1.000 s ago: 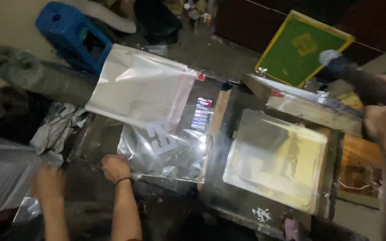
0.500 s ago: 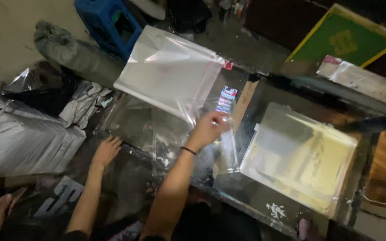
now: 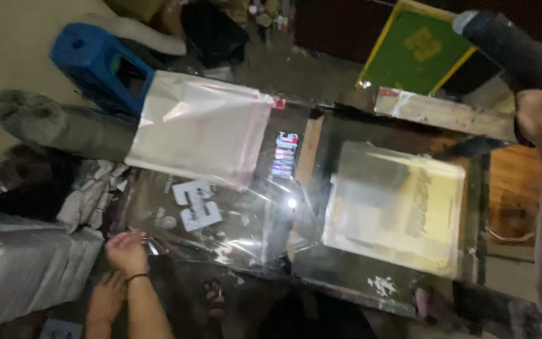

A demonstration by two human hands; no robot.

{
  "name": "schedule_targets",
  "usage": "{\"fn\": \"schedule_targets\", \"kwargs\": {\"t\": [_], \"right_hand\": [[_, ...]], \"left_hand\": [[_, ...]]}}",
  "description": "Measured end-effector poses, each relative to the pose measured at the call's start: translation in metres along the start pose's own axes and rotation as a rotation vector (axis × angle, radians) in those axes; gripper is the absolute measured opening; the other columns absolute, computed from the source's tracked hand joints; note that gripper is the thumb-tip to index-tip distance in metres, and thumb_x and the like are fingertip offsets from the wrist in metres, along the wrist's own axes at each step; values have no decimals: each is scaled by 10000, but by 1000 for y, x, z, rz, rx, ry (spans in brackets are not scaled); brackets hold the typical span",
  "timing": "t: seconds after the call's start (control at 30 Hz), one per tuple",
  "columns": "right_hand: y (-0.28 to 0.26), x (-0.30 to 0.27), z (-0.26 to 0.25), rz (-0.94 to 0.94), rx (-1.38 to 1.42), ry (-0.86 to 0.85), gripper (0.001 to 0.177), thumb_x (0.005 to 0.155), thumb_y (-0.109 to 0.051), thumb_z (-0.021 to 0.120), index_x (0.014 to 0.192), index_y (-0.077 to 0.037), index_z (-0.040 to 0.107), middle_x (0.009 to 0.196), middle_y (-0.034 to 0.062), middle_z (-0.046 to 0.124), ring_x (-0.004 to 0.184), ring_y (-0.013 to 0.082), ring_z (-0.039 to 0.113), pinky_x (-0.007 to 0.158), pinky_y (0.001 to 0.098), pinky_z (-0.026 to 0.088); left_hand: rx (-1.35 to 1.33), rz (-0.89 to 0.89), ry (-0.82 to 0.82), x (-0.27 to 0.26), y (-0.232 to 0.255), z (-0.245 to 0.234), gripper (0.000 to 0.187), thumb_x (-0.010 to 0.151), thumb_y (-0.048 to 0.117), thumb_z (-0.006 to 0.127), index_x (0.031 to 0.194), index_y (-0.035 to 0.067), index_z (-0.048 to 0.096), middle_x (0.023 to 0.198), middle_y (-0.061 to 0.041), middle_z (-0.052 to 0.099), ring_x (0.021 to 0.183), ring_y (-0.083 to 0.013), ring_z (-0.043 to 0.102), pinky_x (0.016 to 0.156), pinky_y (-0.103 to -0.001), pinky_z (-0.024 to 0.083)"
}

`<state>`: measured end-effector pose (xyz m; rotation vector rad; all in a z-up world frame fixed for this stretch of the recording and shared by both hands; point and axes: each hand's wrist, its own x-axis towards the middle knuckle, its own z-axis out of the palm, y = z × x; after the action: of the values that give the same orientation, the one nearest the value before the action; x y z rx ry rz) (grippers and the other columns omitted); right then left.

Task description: The person uses a squeegee to spread white ink across a screen printing frame. They repeatedly pull the squeegee across the screen to coat the mesh, then lift the frame to reveal the printed design on the material underneath.

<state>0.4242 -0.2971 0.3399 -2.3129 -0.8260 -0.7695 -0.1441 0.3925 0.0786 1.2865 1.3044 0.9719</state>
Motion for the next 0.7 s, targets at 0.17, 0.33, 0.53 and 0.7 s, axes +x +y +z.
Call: {"fn": "schedule_targets", "kwargs": {"t": [0.17, 0.33, 0.53, 0.7], "right_hand": [[5, 4, -5, -108, -35, -7, 600, 998, 334, 851, 1534, 176, 632, 1449, 373, 652, 1263, 514, 675, 1093, 496, 509], [2, 13, -15, -37, -55, -45, 411, 1055, 116, 817, 1463, 104, 771, 1343, 273, 583, 1195, 404, 617, 1015, 437, 489], [-19, 39, -22, -160, -248, 15, 544, 830, -166, 751, 1303, -14, 973, 1053, 117, 621, 933, 306, 659, 793, 391, 451], [-50, 65, -25, -177, -156, 29, 649, 699, -74, 662, 1278, 40, 931, 1070, 158, 614, 941, 368, 662, 780, 435, 493]], "left_hand": [[907, 625, 223, -75, 65, 21, 586, 963, -71, 754, 1504, -35, 531, 1681, -366, 356, 1562, -546, 270, 1205, -757, 276], [758, 608, -534, -255, 6, 145, 749, 898, 247, 626, 1610, 47, 505, 1426, -218, 600, 1269, -409, 529, 1029, -575, 432], [1139, 1065, -680, -322, -78, 202, 747, 955, 558, 586, 1656, 335, 456, 1710, -38, 466, 1603, -421, 365, 1262, -669, 288], [880, 870, -940, -364, -87, 230, 543, 1129, 428, 327, 1609, 312, 552, 1696, -106, 490, 1546, -512, 378, 1244, -698, 228]]}}
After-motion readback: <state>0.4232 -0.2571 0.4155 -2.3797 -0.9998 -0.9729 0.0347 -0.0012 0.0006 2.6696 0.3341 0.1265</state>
